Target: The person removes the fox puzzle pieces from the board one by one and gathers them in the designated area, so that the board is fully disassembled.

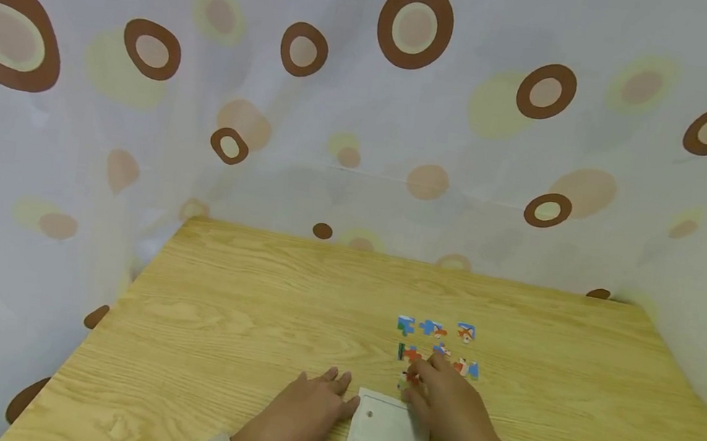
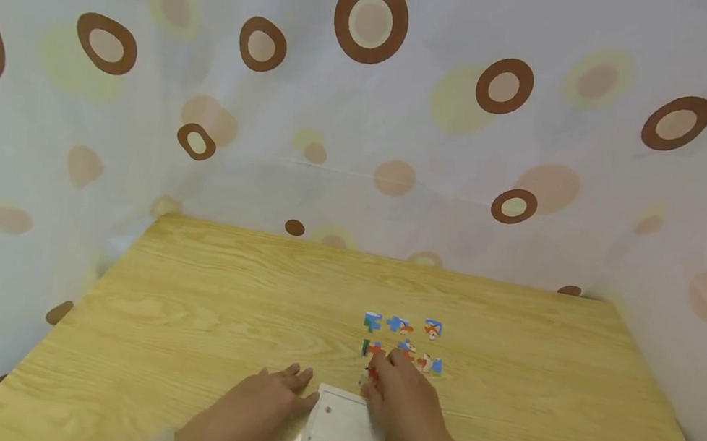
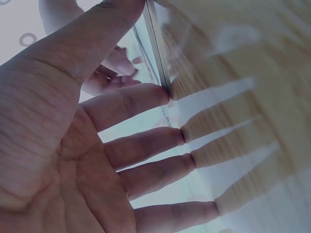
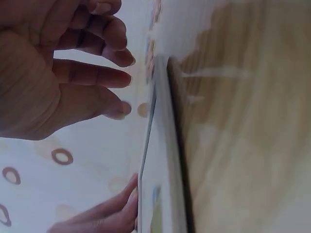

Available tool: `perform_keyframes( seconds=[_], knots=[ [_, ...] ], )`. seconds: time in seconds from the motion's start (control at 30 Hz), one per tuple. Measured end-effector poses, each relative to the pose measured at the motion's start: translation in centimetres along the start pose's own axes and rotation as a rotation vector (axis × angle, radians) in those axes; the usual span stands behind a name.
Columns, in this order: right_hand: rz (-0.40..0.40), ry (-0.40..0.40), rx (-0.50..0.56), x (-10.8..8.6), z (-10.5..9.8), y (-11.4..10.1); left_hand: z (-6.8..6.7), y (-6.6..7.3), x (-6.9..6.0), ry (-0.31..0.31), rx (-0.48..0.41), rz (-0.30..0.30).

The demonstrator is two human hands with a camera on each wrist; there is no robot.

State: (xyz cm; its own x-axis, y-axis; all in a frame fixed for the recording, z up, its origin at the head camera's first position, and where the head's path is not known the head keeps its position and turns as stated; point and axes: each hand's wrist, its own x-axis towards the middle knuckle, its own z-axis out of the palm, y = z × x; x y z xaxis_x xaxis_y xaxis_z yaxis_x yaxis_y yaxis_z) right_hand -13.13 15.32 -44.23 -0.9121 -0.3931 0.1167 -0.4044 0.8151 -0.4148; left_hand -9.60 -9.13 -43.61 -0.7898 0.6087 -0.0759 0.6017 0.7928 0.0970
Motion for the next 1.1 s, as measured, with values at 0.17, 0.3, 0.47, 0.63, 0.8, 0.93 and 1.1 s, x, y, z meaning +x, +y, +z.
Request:
perform_keyframes(
  seconds=[0.17,0.3,0.47,0.63,0.8,0.93,1.1],
  knots=[
    [-0.091,-0.167,0.214,-1.8,-0.2,-1.6,0.0,0.0,0.2,-0.004,-0.021,-0.009],
    [-0.137,-0.300,0.363,-2.7,0.3,-2.2,0.0,0.1,0.2,-0.003,-0.032,-0.013],
    [-0.154,-0.301,0.377,-3.2,0.8,-2.5,0.0,0.1,0.2,-0.001,-0.059,-0.020],
    [-0.136,-0.315,0.337,-3.4,1.0,-2.6,0.0,0.0,0.1,-0.002,-0.068,-0.024],
    [-0.161,-0.339,0.259,-3.6,1.2,-2.4,-0.1,0.1,0.0,-0.008,-0.092,-0.019],
    [-0.178,-0.351,0.252,-3.9,1.4,-2.3,-0.1,0.1,0.0,-0.014,-0.095,-0.018],
    [-0.174,-0.358,0.267,-3.9,1.5,-2.2,0.1,-0.2,0.1,-0.018,-0.100,-0.022]
  ],
)
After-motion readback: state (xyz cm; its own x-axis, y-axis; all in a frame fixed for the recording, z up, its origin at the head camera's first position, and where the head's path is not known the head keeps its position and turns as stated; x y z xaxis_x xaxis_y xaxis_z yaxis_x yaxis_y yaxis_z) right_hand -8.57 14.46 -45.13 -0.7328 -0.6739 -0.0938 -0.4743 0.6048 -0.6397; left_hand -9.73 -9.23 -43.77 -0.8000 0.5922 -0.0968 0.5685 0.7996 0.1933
